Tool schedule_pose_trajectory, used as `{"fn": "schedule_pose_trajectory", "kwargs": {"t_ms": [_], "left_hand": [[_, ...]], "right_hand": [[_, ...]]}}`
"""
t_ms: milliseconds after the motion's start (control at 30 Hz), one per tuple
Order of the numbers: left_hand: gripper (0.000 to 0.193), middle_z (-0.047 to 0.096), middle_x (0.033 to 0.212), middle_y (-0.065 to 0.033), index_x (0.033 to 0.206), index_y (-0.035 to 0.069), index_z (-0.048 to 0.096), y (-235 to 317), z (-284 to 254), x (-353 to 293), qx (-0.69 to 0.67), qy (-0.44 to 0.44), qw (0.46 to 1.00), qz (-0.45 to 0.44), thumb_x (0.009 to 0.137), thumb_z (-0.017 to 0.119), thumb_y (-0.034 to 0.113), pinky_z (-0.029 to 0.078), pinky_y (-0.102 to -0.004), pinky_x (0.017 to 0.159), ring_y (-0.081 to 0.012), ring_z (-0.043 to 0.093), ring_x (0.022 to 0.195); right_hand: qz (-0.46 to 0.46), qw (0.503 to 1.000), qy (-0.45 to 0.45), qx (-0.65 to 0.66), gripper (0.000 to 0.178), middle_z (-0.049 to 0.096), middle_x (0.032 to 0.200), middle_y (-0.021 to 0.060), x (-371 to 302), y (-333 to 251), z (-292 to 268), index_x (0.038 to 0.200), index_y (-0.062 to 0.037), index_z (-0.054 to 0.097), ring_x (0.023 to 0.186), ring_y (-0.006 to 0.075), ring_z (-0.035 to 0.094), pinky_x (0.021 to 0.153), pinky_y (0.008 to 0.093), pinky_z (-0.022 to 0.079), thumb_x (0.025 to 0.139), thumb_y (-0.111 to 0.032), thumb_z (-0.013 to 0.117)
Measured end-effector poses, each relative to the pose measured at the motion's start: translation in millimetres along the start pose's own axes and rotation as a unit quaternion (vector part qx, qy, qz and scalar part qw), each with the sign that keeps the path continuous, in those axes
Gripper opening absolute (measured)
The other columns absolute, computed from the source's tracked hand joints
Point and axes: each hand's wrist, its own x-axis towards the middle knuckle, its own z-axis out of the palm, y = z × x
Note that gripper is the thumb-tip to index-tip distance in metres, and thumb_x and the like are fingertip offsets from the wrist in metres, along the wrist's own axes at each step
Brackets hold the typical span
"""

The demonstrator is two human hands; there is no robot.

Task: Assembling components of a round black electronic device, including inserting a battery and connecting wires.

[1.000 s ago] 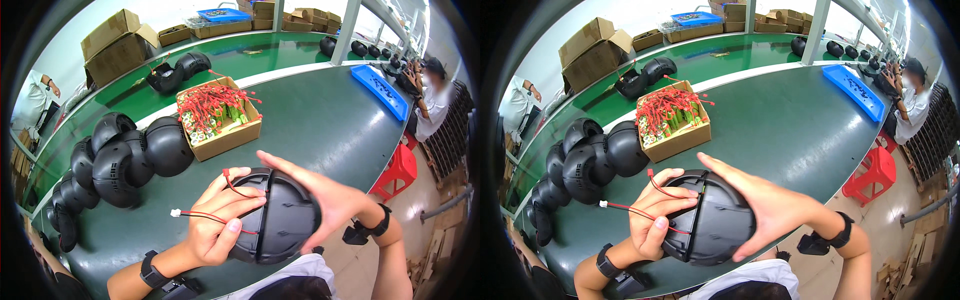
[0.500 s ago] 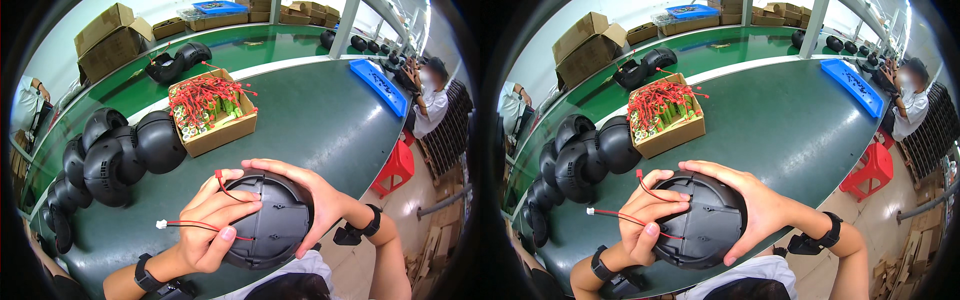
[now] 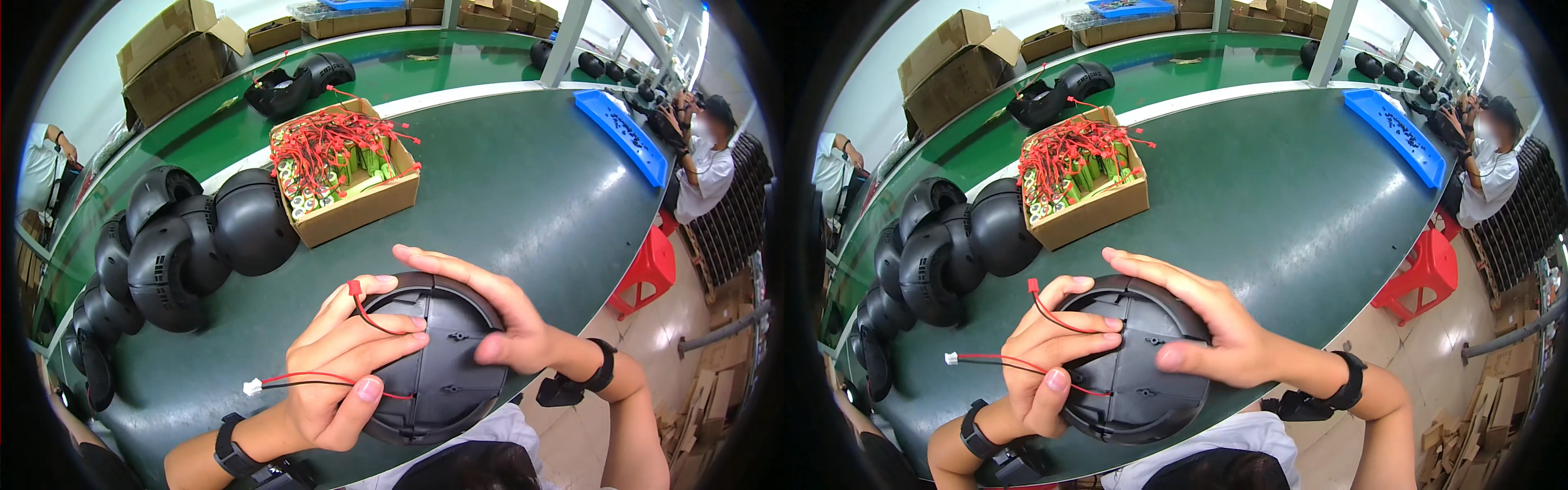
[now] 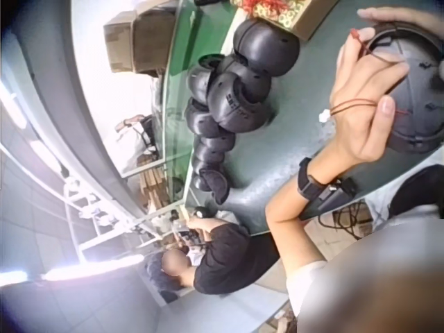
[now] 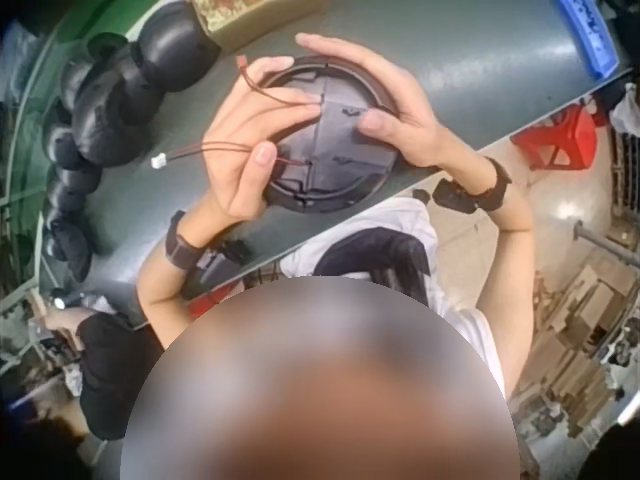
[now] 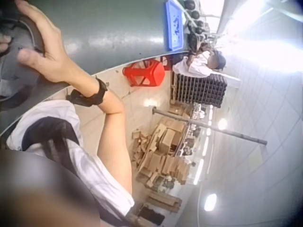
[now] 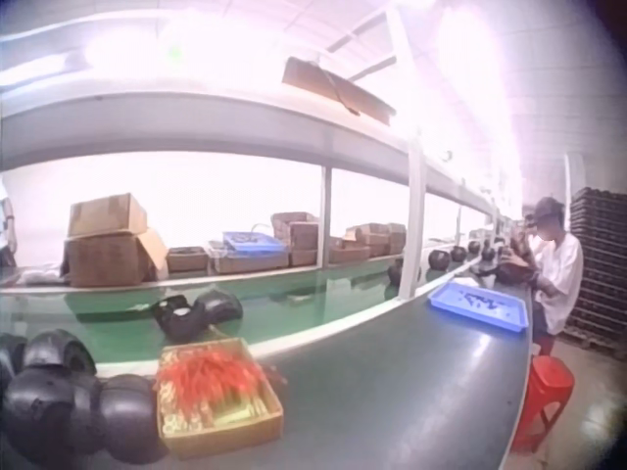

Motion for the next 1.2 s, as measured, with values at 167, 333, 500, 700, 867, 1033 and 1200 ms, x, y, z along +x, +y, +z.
{"fn": "schedule_pose_trajectory", "kwargs": {"t_ms": [167,333,500,700,867,1033,1200], "left_hand": [[0.047,0.069,0.097,-0.0181,0.101,-0.001,0.069,1,3,0,0.007,0.024,1.000,-0.006,0.095,0.035,0.031,0.038,-0.0530,0.098,-0.0438,0.053,0.111],[0.047,0.069,0.097,-0.0187,0.101,-0.002,0.069,1,3,0,0.004,0.023,1.000,-0.005,0.095,0.036,0.031,0.037,-0.0529,0.098,-0.0444,0.052,0.112],[0.047,0.069,0.098,-0.0195,0.101,-0.003,0.068,0,2,0,-0.001,0.018,1.000,0.004,0.094,0.036,0.030,0.037,-0.0533,0.099,-0.0445,0.053,0.111],[0.038,0.067,0.105,-0.0175,0.103,-0.005,0.069,0,-3,-1,-0.011,-0.001,1.000,0.012,0.085,0.044,0.017,0.039,-0.0519,0.099,-0.0437,0.053,0.114],[0.045,0.069,0.100,-0.0188,0.098,-0.003,0.070,6,1,-2,0.009,0.010,1.000,-0.011,0.093,0.037,0.027,0.038,-0.0535,0.099,-0.0449,0.053,0.113],[0.046,0.070,0.098,-0.0186,0.097,-0.003,0.071,5,1,-3,0.010,0.014,1.000,-0.013,0.093,0.037,0.027,0.039,-0.0534,0.099,-0.0445,0.053,0.113],[0.047,0.070,0.098,-0.0177,0.096,-0.003,0.071,6,1,-1,-0.008,0.003,1.000,-0.018,0.092,0.037,0.029,0.039,-0.0525,0.098,-0.0440,0.052,0.113]], "right_hand": [[-0.056,0.981,-0.021,-0.182,0.073,0.027,0.153,0.0220,-1,-4,0,0.146,0.0042,0.029,0.141,0.0341,0.029,0.113,0.0404,0.025,0.093,-0.040,0.053],[-0.082,0.977,0.022,-0.198,0.065,0.031,0.151,0.0232,-2,-3,7,0.144,0.0058,0.031,0.139,0.0352,0.033,0.113,0.0400,0.026,0.094,-0.032,0.050],[-0.074,0.974,0.043,-0.208,0.056,0.044,0.142,0.0249,-5,-8,6,0.138,0.0081,0.041,0.132,0.0368,0.044,0.108,0.0391,0.035,0.094,-0.025,0.049],[-0.100,0.957,0.051,-0.267,0.051,0.049,0.137,0.0252,-7,-13,7,0.135,0.0088,0.044,0.126,0.0374,0.050,0.106,0.0395,0.038,0.093,-0.021,0.049],[-0.105,0.930,0.044,-0.350,0.048,0.051,0.135,0.0263,-9,-20,8,0.133,0.0089,0.046,0.124,0.0383,0.052,0.107,0.0423,0.036,0.091,-0.014,0.051],[-0.086,0.924,0.047,-0.369,0.049,0.050,0.135,0.0264,-14,-28,11,0.134,0.0087,0.045,0.125,0.0388,0.051,0.108,0.0427,0.035,0.091,-0.014,0.052],[-0.068,0.931,0.017,-0.358,0.054,0.042,0.142,0.0262,-14,-25,9,0.139,0.0082,0.039,0.132,0.0379,0.043,0.111,0.0425,0.030,0.094,-0.020,0.052]]}}
